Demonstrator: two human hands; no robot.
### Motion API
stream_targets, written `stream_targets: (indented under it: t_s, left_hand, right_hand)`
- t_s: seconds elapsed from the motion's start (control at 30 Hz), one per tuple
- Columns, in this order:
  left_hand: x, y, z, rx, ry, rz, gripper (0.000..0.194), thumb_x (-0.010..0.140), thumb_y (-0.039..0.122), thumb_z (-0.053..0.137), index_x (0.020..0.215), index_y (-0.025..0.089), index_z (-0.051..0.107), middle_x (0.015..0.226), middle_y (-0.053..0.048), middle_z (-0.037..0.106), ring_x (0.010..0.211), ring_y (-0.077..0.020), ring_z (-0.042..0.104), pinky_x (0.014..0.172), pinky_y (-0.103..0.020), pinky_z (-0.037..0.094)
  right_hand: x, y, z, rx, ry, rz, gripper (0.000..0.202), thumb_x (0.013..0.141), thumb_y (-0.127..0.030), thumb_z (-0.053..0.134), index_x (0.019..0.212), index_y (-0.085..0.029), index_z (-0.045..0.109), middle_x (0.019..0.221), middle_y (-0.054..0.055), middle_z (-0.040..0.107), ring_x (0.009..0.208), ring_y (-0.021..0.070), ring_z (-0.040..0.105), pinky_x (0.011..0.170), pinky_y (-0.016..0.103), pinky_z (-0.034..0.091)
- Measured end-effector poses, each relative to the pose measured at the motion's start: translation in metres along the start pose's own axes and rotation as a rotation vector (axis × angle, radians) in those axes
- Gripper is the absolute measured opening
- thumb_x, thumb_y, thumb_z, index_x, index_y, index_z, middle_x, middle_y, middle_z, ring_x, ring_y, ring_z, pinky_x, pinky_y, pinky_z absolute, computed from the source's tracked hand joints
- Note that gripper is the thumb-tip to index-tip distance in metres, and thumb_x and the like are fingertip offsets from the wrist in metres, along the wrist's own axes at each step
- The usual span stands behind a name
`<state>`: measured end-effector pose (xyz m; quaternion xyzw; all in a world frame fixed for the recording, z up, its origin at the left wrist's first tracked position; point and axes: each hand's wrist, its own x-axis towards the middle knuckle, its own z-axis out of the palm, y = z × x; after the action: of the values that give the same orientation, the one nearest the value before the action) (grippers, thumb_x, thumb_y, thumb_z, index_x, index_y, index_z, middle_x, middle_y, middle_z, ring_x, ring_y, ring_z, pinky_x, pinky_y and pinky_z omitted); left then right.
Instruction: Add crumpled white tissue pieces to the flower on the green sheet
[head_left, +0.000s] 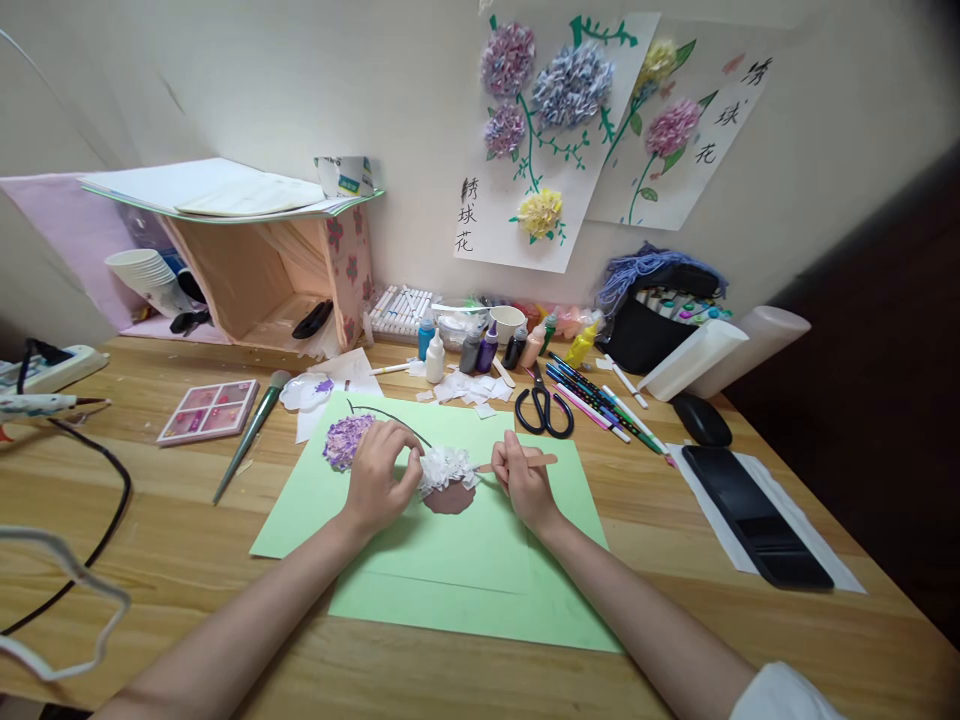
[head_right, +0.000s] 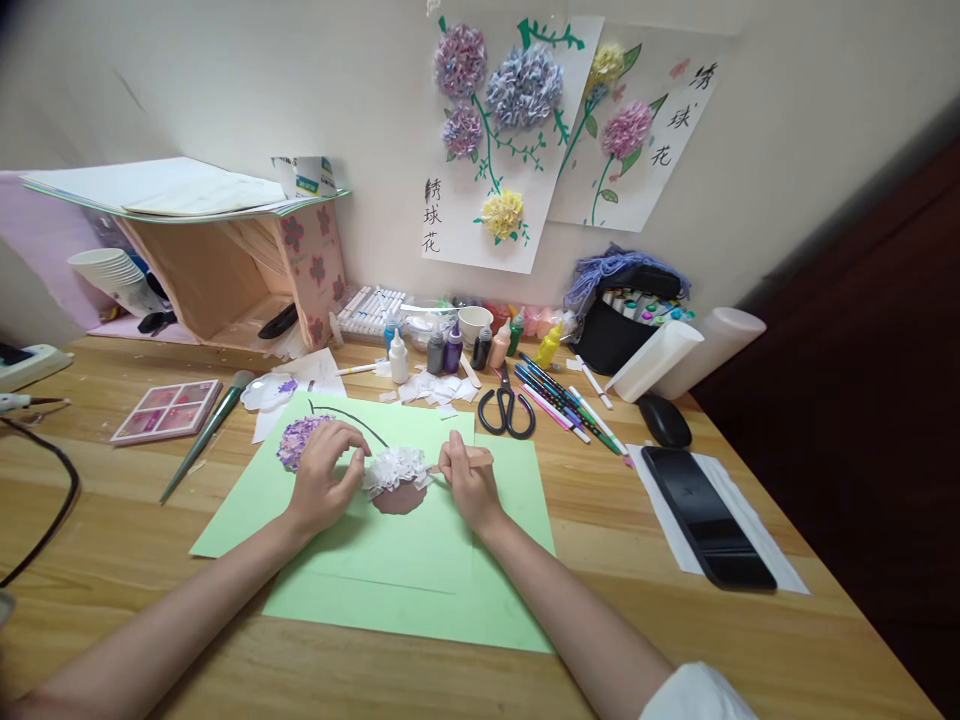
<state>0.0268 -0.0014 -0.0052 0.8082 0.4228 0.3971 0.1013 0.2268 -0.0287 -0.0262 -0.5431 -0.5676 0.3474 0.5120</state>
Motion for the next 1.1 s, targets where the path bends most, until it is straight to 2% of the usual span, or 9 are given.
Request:
stream_targets:
  t_s: [0.23, 0.37, 0.83, 0.9, 1.03, 1.1]
  left_hand:
    - [-0.002, 0.007, 0.0, 0.066, -0.153, 0.156, 0.008, 0.081, 0.019, 0.048, 0.078, 0.02, 0.055, 0.083, -0.004, 0.059, 0.081, -0.0187, 0.048, 0.074, -0.035, 0.034]
    - [-0.003, 0.01, 0.0, 0.074, -0.179, 0.241, 0.008, 0.081, 0.018, 0.049, 0.078, 0.02, 0.057, 0.084, -0.004, 0.06, 0.08, -0.0184, 0.049, 0.073, -0.035, 0.033]
    - [-0.003, 0.008, 0.003, 0.046, -0.228, 0.247, 0.008, 0.08, 0.016, 0.048, 0.078, 0.018, 0.055, 0.083, -0.003, 0.059, 0.081, -0.0183, 0.049, 0.072, -0.035, 0.034]
    - [-0.002, 0.009, 0.003, 0.037, -0.243, 0.248, 0.009, 0.081, 0.016, 0.048, 0.077, 0.019, 0.055, 0.084, -0.004, 0.059, 0.082, -0.0184, 0.049, 0.073, -0.035, 0.034]
    - [-0.002, 0.008, 0.003, 0.023, -0.264, 0.242, 0.01, 0.081, 0.016, 0.047, 0.077, 0.019, 0.055, 0.084, -0.003, 0.059, 0.082, -0.0183, 0.048, 0.073, -0.035, 0.034]
    - [-0.002, 0.008, 0.003, 0.016, -0.267, 0.235, 0.01, 0.081, 0.016, 0.047, 0.077, 0.019, 0.055, 0.084, -0.003, 0.059, 0.082, -0.0183, 0.048, 0.073, -0.036, 0.034]
  right_hand:
    - [-0.004, 0.003, -0.005, 0.021, 0.041, -0.041, 0.06, 0.094, -0.05, 0.024, 0.042, -0.022, 0.029, 0.039, -0.004, 0.027, 0.039, 0.0106, 0.027, 0.046, 0.028, 0.024]
    - [-0.003, 0.002, -0.007, 0.014, 0.006, -0.03, 0.061, 0.095, -0.049, 0.025, 0.041, -0.021, 0.03, 0.039, -0.004, 0.028, 0.038, 0.01, 0.028, 0.047, 0.028, 0.025]
    - [-0.001, -0.003, -0.005, -0.036, -0.067, -0.066, 0.059, 0.096, -0.047, 0.025, 0.043, -0.021, 0.034, 0.04, -0.004, 0.031, 0.041, 0.0097, 0.033, 0.049, 0.026, 0.028]
    - [0.003, -0.004, -0.002, -0.019, -0.038, -0.017, 0.059, 0.095, -0.048, 0.026, 0.043, -0.021, 0.034, 0.039, -0.004, 0.031, 0.039, 0.0093, 0.032, 0.046, 0.025, 0.027]
    - [0.01, -0.002, 0.004, 0.082, 0.08, 0.184, 0.058, 0.092, -0.054, 0.028, 0.044, -0.022, 0.03, 0.036, -0.006, 0.026, 0.033, 0.0085, 0.029, 0.038, 0.025, 0.02]
    - [0.01, -0.002, 0.005, 0.102, 0.081, 0.194, 0.058, 0.092, -0.055, 0.027, 0.044, -0.022, 0.03, 0.036, -0.006, 0.026, 0.033, 0.0083, 0.028, 0.037, 0.025, 0.02]
